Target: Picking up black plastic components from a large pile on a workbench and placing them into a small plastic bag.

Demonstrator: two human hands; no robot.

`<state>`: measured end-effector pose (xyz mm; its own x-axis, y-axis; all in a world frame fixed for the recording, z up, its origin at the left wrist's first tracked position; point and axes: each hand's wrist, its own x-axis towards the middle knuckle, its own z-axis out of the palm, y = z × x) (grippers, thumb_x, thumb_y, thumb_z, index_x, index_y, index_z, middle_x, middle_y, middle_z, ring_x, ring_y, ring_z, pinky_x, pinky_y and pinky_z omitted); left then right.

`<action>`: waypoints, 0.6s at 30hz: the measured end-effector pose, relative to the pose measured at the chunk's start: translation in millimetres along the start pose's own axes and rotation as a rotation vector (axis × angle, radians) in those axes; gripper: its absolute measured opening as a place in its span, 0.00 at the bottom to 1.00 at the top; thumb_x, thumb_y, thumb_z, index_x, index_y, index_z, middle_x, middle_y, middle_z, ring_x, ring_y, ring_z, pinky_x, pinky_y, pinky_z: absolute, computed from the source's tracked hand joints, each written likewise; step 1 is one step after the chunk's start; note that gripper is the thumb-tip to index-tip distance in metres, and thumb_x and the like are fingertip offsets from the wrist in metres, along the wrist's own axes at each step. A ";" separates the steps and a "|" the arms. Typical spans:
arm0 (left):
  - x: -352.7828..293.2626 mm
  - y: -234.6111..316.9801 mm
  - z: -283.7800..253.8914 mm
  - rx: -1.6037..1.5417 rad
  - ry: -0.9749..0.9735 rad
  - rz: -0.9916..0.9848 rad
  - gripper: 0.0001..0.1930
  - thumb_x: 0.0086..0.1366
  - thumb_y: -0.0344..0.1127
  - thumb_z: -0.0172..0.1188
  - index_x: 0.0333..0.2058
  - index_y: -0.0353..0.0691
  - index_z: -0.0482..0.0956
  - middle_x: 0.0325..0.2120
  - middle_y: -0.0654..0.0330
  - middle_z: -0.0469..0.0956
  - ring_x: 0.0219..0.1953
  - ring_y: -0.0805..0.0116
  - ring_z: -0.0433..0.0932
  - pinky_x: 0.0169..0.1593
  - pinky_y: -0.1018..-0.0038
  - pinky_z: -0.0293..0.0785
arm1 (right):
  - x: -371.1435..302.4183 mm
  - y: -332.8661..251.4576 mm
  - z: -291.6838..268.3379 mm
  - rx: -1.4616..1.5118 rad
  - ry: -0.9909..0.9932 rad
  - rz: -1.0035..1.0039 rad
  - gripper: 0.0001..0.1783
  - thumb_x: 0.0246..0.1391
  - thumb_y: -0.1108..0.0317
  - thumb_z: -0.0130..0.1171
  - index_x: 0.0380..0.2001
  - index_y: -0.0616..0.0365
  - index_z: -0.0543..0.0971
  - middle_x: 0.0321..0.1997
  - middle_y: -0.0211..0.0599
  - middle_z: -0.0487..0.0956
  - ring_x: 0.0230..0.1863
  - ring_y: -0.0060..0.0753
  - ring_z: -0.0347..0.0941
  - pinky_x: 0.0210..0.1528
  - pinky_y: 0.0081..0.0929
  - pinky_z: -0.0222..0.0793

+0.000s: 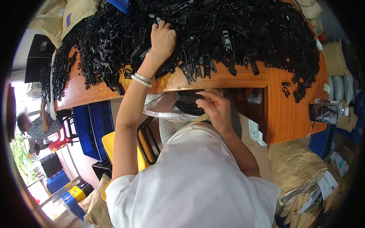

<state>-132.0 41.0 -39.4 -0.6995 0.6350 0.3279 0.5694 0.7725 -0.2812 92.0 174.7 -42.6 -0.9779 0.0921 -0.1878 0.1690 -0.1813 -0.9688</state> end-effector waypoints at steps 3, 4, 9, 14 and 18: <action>-1.1 -6.2 -3.1 -0.060 -0.004 -0.121 0.06 0.42 0.35 0.57 0.19 0.40 0.79 0.29 0.59 0.75 0.39 0.62 0.68 0.41 0.69 0.61 | 1.9 -2.0 2.1 -0.010 -0.010 -0.010 0.11 0.46 0.79 0.54 0.37 0.67 0.75 0.34 0.30 0.71 0.28 0.17 0.68 0.26 0.13 0.60; -3.0 -13.1 -6.2 -0.102 0.028 -0.152 0.07 0.42 0.36 0.60 0.19 0.40 0.78 0.29 0.58 0.74 0.38 0.61 0.68 0.40 0.67 0.63 | 2.1 -1.7 3.0 -0.004 -0.001 -0.013 0.11 0.46 0.79 0.54 0.37 0.67 0.76 0.33 0.30 0.71 0.27 0.17 0.68 0.26 0.12 0.60; -14.9 -47.5 -37.4 -0.688 0.268 -0.379 0.08 0.45 0.33 0.61 0.23 0.34 0.78 0.27 0.53 0.75 0.33 0.60 0.72 0.37 0.68 0.69 | 6.5 4.5 1.7 -0.057 0.029 -0.027 0.11 0.45 0.75 0.59 0.34 0.66 0.77 0.30 0.29 0.73 0.28 0.16 0.67 0.29 0.11 0.63; -55.1 -26.6 -60.2 -1.683 0.240 -0.801 0.09 0.56 0.29 0.54 0.35 0.32 0.73 0.18 0.55 0.75 0.18 0.71 0.74 0.24 0.79 0.71 | 14.5 3.2 1.9 0.032 -0.035 -0.094 0.11 0.46 0.79 0.55 0.37 0.67 0.75 0.33 0.32 0.72 0.25 0.18 0.64 0.30 0.16 0.64; -96.3 20.5 -81.5 -2.101 -0.116 -0.734 0.13 0.59 0.28 0.52 0.43 0.32 0.71 0.18 0.58 0.73 0.18 0.70 0.75 0.20 0.79 0.71 | 26.7 -12.6 7.8 0.113 -0.137 -0.259 0.12 0.47 0.79 0.53 0.38 0.67 0.74 0.34 0.34 0.73 0.27 0.22 0.66 0.31 0.19 0.66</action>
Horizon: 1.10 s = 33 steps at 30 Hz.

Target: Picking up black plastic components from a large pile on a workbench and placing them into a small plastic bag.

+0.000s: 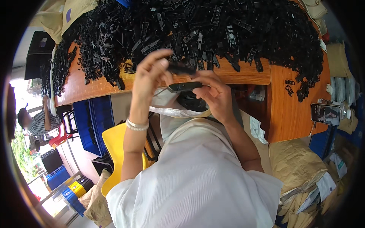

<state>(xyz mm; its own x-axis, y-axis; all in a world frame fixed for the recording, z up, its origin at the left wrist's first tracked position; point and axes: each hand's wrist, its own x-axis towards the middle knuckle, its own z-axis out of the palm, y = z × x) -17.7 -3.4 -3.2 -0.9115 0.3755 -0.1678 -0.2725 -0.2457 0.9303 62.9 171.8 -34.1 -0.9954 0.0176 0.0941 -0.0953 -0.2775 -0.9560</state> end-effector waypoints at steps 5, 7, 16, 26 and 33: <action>-19.5 -16.8 3.2 0.317 -0.160 0.218 0.13 0.60 0.27 0.52 0.44 0.34 0.73 0.26 0.57 0.75 0.21 0.75 0.75 0.22 0.82 0.72 | 3.6 -4.9 -0.2 0.122 -0.087 0.044 0.12 0.48 0.82 0.51 0.39 0.73 0.71 0.42 0.41 0.70 0.32 0.27 0.72 0.36 0.20 0.69; -23.7 -18.3 2.5 0.444 -0.186 0.393 0.13 0.60 0.28 0.51 0.45 0.34 0.73 0.27 0.56 0.75 0.21 0.75 0.75 0.22 0.83 0.72 | 2.6 -4.7 0.5 0.146 -0.066 0.104 0.12 0.48 0.82 0.52 0.39 0.74 0.70 0.41 0.41 0.72 0.33 0.29 0.73 0.36 0.21 0.70; -38.6 -4.0 2.2 0.347 -0.177 -0.195 0.13 0.58 0.28 0.54 0.42 0.29 0.72 0.24 0.59 0.76 0.22 0.76 0.75 0.24 0.81 0.72 | 0.6 -30.8 1.7 -0.609 -0.112 -0.212 0.12 0.45 0.76 0.58 0.36 0.66 0.75 0.32 0.42 0.77 0.28 0.27 0.73 0.31 0.18 0.68; -51.1 -10.1 18.7 0.616 -0.124 0.167 0.18 0.50 0.26 0.60 0.41 0.30 0.72 0.26 0.47 0.75 0.24 0.59 0.75 0.28 0.75 0.72 | 0.7 -30.6 10.6 -0.519 -0.088 -0.153 0.16 0.38 0.80 0.57 0.36 0.64 0.76 0.38 0.42 0.73 0.38 0.33 0.70 0.39 0.26 0.66; -51.1 -6.8 17.2 0.569 -0.192 0.074 0.17 0.50 0.29 0.62 0.39 0.30 0.74 0.31 0.53 0.78 0.28 0.72 0.78 0.31 0.79 0.71 | 0.7 -21.9 -4.9 -0.648 -0.201 -0.243 0.20 0.39 0.80 0.57 0.41 0.63 0.74 0.39 0.41 0.72 0.39 0.30 0.70 0.40 0.21 0.65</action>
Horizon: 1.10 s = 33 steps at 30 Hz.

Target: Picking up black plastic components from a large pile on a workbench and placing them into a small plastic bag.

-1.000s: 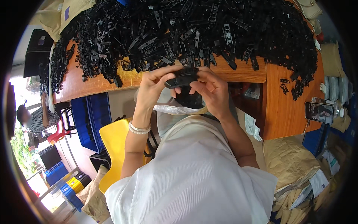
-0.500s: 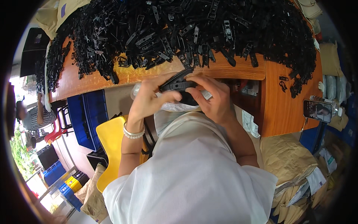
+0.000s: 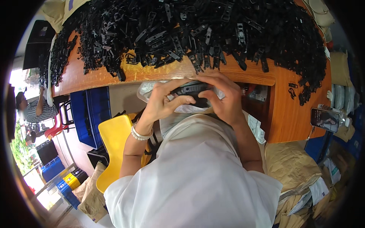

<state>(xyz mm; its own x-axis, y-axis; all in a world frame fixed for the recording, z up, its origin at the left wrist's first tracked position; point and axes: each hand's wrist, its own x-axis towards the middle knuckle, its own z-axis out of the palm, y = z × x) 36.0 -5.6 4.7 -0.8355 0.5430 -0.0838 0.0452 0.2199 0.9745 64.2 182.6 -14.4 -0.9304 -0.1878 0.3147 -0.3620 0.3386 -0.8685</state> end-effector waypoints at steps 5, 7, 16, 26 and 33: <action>1.0 -36.0 -16.0 0.157 0.167 0.224 0.13 0.51 0.29 0.60 0.36 0.32 0.75 0.27 0.55 0.77 0.27 0.70 0.75 0.30 0.78 0.70 | -2.8 3.3 5.1 0.176 0.044 0.131 0.15 0.45 0.80 0.55 0.40 0.65 0.75 0.34 0.40 0.74 0.31 0.25 0.71 0.33 0.19 0.67; 2.9 -47.3 -37.1 0.331 0.538 0.221 0.11 0.51 0.26 0.58 0.35 0.34 0.75 0.24 0.54 0.74 0.25 0.66 0.74 0.30 0.75 0.69 | -6.8 9.7 9.1 0.035 0.057 0.110 0.14 0.46 0.80 0.55 0.39 0.65 0.76 0.34 0.40 0.75 0.30 0.25 0.72 0.32 0.19 0.68; 5.5 -75.9 -126.8 1.210 0.530 -0.025 0.19 0.42 0.18 0.50 0.36 0.37 0.75 0.31 0.54 0.69 0.31 0.54 0.72 0.35 0.69 0.70 | -21.0 16.8 11.5 0.039 -0.055 0.249 0.10 0.47 0.79 0.51 0.35 0.64 0.76 0.28 0.38 0.76 0.24 0.28 0.72 0.29 0.19 0.67; 11.9 -68.9 -139.2 1.222 0.299 0.100 0.13 0.43 0.22 0.53 0.31 0.36 0.76 0.39 0.56 0.71 0.37 0.57 0.73 0.38 0.69 0.71 | -26.2 20.6 3.8 0.054 -0.031 0.264 0.09 0.48 0.78 0.52 0.34 0.65 0.76 0.27 0.38 0.76 0.25 0.26 0.72 0.27 0.17 0.67; 8.8 -73.1 -143.2 1.207 0.265 0.132 0.08 0.45 0.23 0.55 0.27 0.36 0.73 0.35 0.56 0.72 0.30 0.54 0.74 0.32 0.68 0.71 | -27.6 27.1 -10.0 0.011 0.084 0.293 0.08 0.49 0.77 0.52 0.33 0.66 0.77 0.29 0.37 0.76 0.25 0.23 0.71 0.28 0.17 0.66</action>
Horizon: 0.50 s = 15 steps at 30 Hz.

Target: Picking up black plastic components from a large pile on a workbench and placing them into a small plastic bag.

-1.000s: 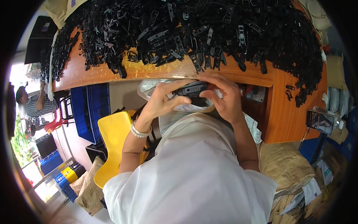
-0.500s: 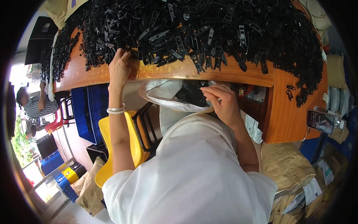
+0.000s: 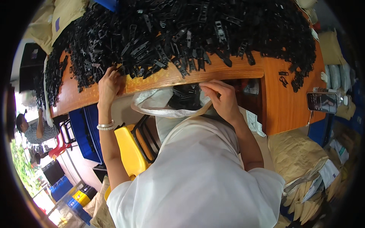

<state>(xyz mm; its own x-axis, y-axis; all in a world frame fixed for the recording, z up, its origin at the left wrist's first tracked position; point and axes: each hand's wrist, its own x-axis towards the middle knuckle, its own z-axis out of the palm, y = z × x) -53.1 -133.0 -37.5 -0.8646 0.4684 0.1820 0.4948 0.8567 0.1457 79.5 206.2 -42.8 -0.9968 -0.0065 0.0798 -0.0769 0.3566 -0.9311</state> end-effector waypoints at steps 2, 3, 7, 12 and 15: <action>2.5 6.5 -6.5 -0.049 0.012 -0.011 0.06 0.47 0.24 0.55 0.28 0.36 0.73 0.34 0.55 0.73 0.29 0.54 0.74 0.31 0.68 0.71 | -0.3 5.8 -7.6 -0.044 0.053 0.007 0.08 0.49 0.77 0.52 0.33 0.66 0.77 0.29 0.36 0.76 0.25 0.23 0.71 0.28 0.17 0.66; 3.4 8.5 -7.7 -0.088 0.022 -0.038 0.05 0.50 0.25 0.55 0.28 0.35 0.73 0.33 0.55 0.73 0.28 0.53 0.74 0.30 0.69 0.71 | -0.2 8.0 -12.3 -0.080 0.090 0.008 0.08 0.50 0.76 0.52 0.33 0.66 0.77 0.28 0.36 0.76 0.25 0.23 0.71 0.28 0.17 0.66; 2.4 -0.6 1.4 -0.185 0.047 -0.047 0.07 0.54 0.26 0.53 0.33 0.34 0.74 0.30 0.54 0.73 0.26 0.53 0.74 0.30 0.72 0.70 | -1.9 10.8 -40.7 -0.147 0.312 0.085 0.08 0.50 0.75 0.52 0.33 0.66 0.77 0.29 0.36 0.76 0.25 0.22 0.71 0.27 0.16 0.65; 6.4 -2.9 2.7 -0.157 0.014 -0.044 0.12 0.51 0.23 0.54 0.37 0.32 0.73 0.31 0.52 0.74 0.27 0.59 0.73 0.33 0.72 0.69 | -17.4 39.0 -95.1 -0.731 0.747 0.139 0.08 0.48 0.72 0.55 0.32 0.62 0.77 0.28 0.40 0.74 0.29 0.36 0.72 0.29 0.27 0.65; 8.2 -1.7 2.1 -0.153 0.037 -0.082 0.12 0.52 0.24 0.55 0.38 0.32 0.73 0.30 0.53 0.74 0.24 0.61 0.72 0.32 0.74 0.68 | -32.4 47.7 -125.8 -1.027 0.823 0.253 0.07 0.46 0.71 0.55 0.31 0.62 0.77 0.32 0.41 0.74 0.33 0.42 0.71 0.34 0.31 0.65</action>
<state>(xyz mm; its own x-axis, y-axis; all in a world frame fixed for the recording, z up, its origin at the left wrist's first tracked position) -61.2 -130.2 -38.3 -0.9003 0.3875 0.1983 0.4326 0.8476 0.3074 111.0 340.9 -45.0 -0.6495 0.5945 0.4741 0.5200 0.8022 -0.2936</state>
